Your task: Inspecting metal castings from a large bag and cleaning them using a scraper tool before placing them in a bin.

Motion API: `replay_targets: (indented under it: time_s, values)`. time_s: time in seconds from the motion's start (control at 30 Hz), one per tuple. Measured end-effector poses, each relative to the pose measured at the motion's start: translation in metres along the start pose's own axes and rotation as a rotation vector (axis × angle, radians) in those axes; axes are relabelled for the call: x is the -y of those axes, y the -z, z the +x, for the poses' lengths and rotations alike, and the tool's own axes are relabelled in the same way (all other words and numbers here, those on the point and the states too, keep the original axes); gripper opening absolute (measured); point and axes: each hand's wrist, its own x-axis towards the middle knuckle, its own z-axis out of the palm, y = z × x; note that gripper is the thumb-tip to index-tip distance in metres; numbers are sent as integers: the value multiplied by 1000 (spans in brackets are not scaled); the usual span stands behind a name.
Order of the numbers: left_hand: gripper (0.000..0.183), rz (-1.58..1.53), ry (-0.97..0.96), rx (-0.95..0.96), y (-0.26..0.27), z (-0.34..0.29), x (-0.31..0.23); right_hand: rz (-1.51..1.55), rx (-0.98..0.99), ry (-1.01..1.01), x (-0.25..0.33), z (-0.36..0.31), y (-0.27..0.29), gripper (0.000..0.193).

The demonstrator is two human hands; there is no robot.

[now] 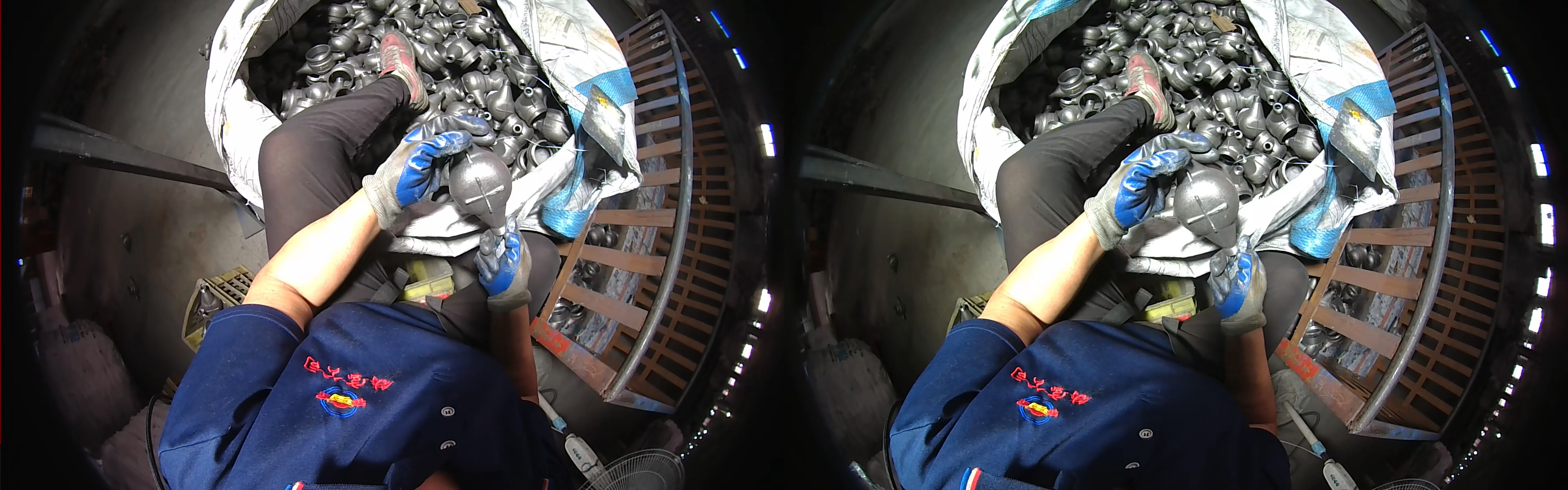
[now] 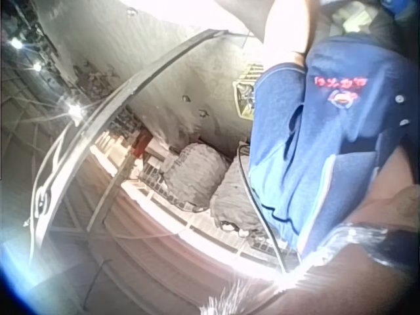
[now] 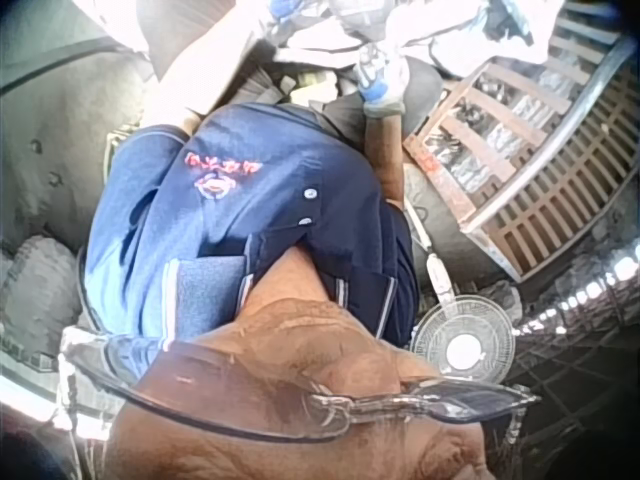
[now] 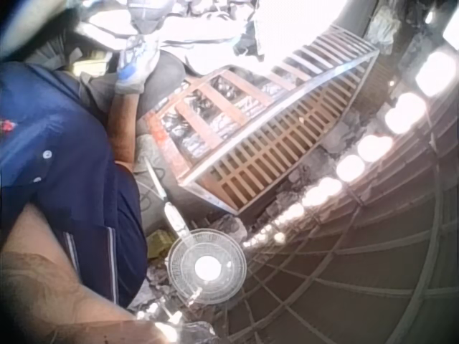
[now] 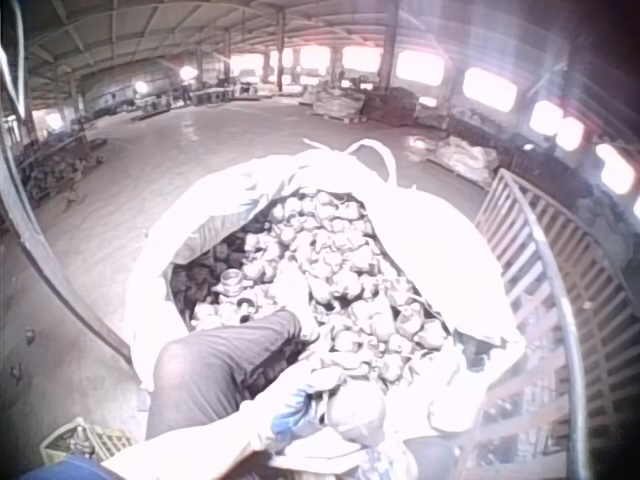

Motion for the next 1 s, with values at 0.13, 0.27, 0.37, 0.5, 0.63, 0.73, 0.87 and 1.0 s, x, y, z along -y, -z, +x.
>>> replay_targets:
  time_s: [0.13, 0.27, 0.37, 0.5, 0.63, 0.73, 0.87, 1.0]
  values:
    - [30, -30, 15, -11, 2, -2, -2, -60, -99, 57, 2, -3, -10, 29]
    - [31, 648, -300, 15, 11, 1, 2, -157, -207, 41, 8, -4, -18, 29]
    - [28, 336, -54, -249, 12, 2, 4, -234, -219, 114, 9, -8, -39, 28]
    - [15, 106, 72, -456, 11, 5, 9, -447, -184, 252, 14, -14, -55, 24]
    - [16, 157, 110, -476, 7, 2, 5, -484, -161, 242, 20, -18, -56, 18]
    - [17, 242, 128, -493, 23, 6, 15, -542, -173, 257, 20, -18, -59, 23]
    - [23, 183, 139, -424, 22, 8, 19, -576, -292, 373, 19, -15, -52, 22]
    - [44, 919, -311, -27, 47, 4, 28, -648, -320, 365, 26, -13, -48, 26]
